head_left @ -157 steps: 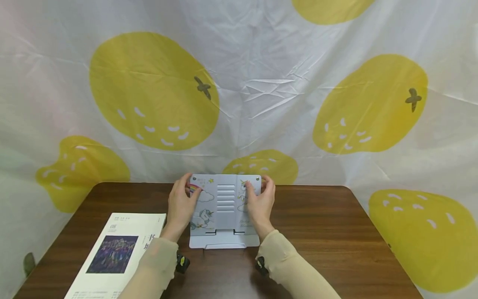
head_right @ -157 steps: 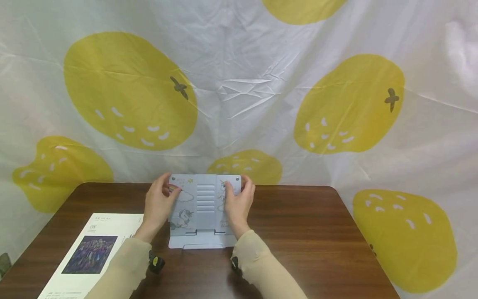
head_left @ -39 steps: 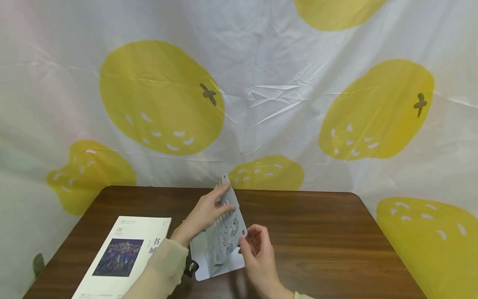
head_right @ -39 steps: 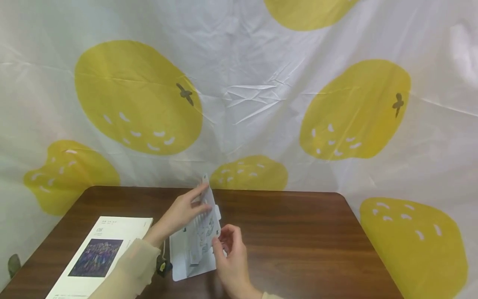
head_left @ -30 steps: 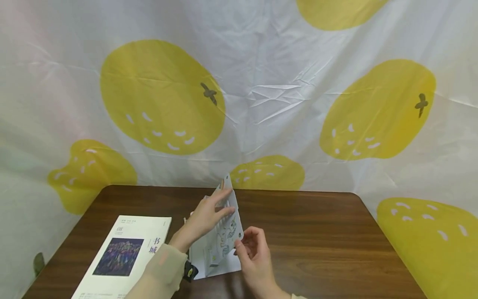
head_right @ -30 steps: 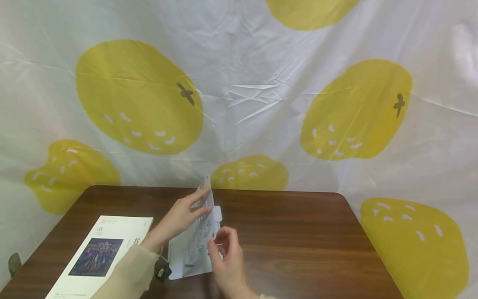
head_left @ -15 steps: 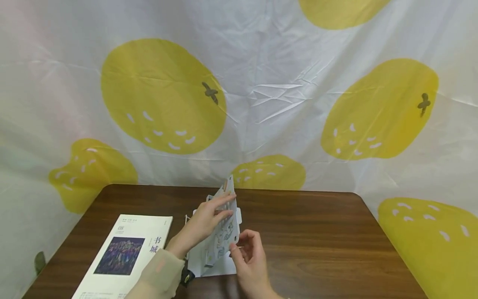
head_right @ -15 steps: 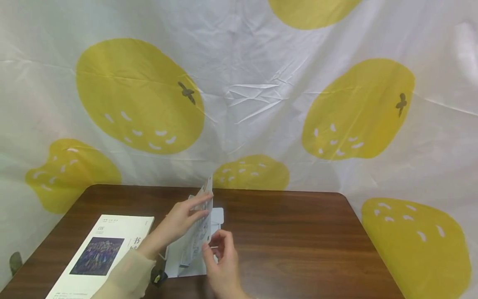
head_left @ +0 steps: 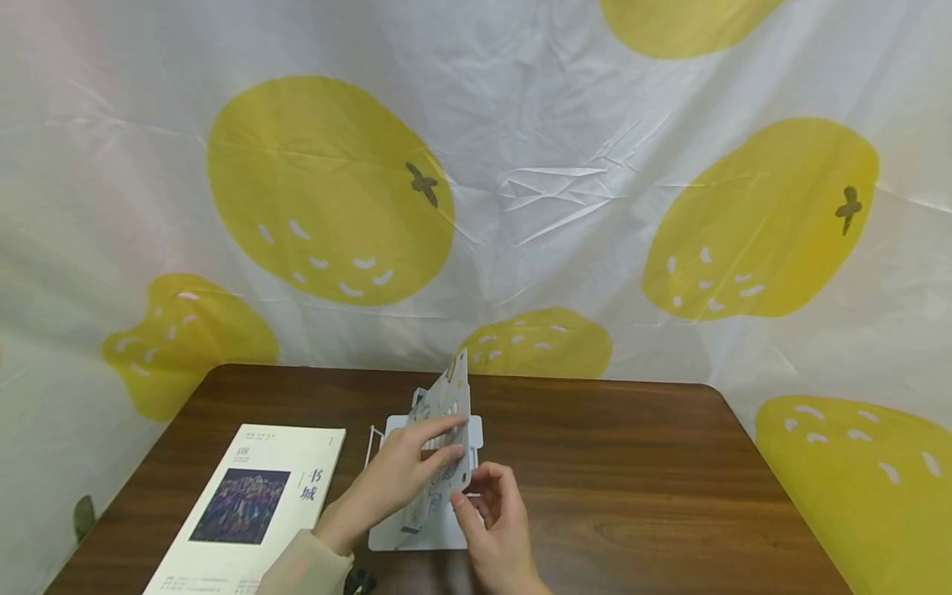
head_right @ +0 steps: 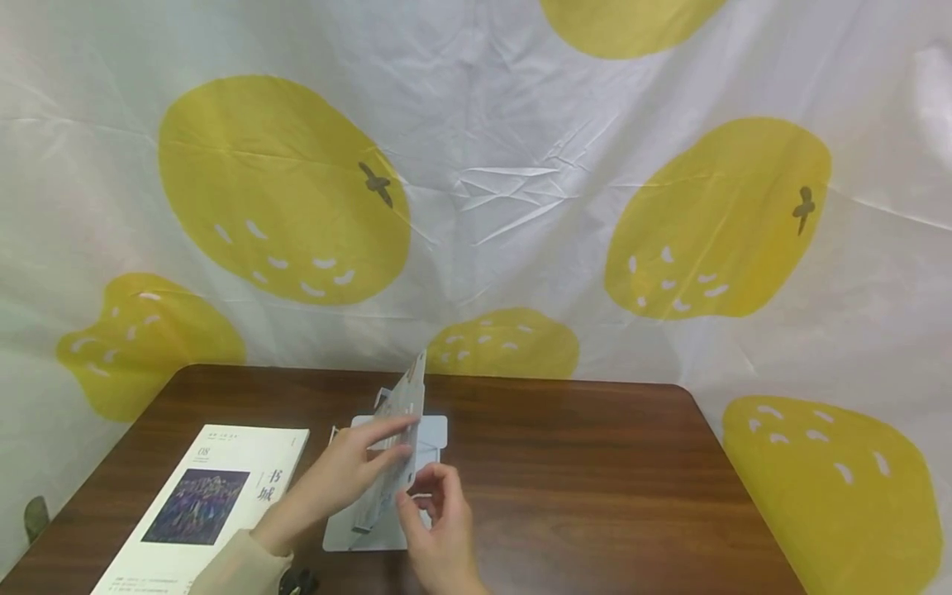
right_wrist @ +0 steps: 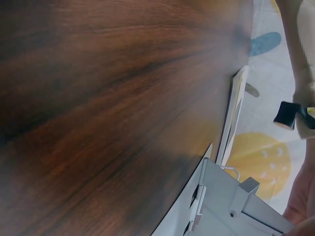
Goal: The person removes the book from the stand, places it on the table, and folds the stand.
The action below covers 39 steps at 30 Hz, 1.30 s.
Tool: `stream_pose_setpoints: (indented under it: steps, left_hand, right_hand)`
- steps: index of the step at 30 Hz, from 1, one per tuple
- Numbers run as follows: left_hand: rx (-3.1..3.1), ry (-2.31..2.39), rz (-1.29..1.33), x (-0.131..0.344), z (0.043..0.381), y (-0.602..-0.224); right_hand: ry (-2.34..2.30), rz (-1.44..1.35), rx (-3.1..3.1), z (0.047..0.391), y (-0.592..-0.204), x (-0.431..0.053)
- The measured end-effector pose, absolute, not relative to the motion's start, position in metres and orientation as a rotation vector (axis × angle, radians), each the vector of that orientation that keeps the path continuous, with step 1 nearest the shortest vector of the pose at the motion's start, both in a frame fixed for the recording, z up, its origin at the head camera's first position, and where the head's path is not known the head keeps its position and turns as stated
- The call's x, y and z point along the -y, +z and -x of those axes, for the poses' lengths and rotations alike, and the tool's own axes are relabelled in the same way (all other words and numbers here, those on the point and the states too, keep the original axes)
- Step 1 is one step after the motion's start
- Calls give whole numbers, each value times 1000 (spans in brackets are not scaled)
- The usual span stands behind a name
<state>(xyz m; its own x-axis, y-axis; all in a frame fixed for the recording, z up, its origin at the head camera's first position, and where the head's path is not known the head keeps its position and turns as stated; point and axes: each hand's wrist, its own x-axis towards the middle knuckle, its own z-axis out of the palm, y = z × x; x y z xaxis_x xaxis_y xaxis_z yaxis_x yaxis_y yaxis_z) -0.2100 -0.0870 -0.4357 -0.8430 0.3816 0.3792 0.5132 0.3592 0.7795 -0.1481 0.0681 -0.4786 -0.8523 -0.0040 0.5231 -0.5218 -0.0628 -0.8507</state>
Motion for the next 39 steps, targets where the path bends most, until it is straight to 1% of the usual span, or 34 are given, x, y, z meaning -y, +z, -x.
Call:
stream_pose_setpoints:
  steps: [8, 18, 21, 24, 29, 34, 39]
  left_hand:
    - [2426, -1511, 855, 87, 192, -438]
    - [2415, -1343, 870, 89, 177, -439]
    - [2413, -1246, 829, 87, 171, -439]
    - [2408, -1158, 732, 84, 164, -438]
    - [2388, -1032, 581, 78, 152, -436]
    - [2375, -972, 541, 75, 148, -437]
    - [2371, -998, 514, 74, 147, -439]
  right_hand:
    - [1950, -620, 1867, 147, -483, -70]
    - [1880, -695, 1895, 146, -487, -73]
    - [1838, -712, 1897, 147, -488, -73]
    - [1807, -703, 1916, 149, -488, -72]
    - [1841, -582, 1944, 152, -486, -68]
    - [1947, -391, 1939, 155, -484, -66]
    - [2004, -275, 1927, 164, -486, -67]
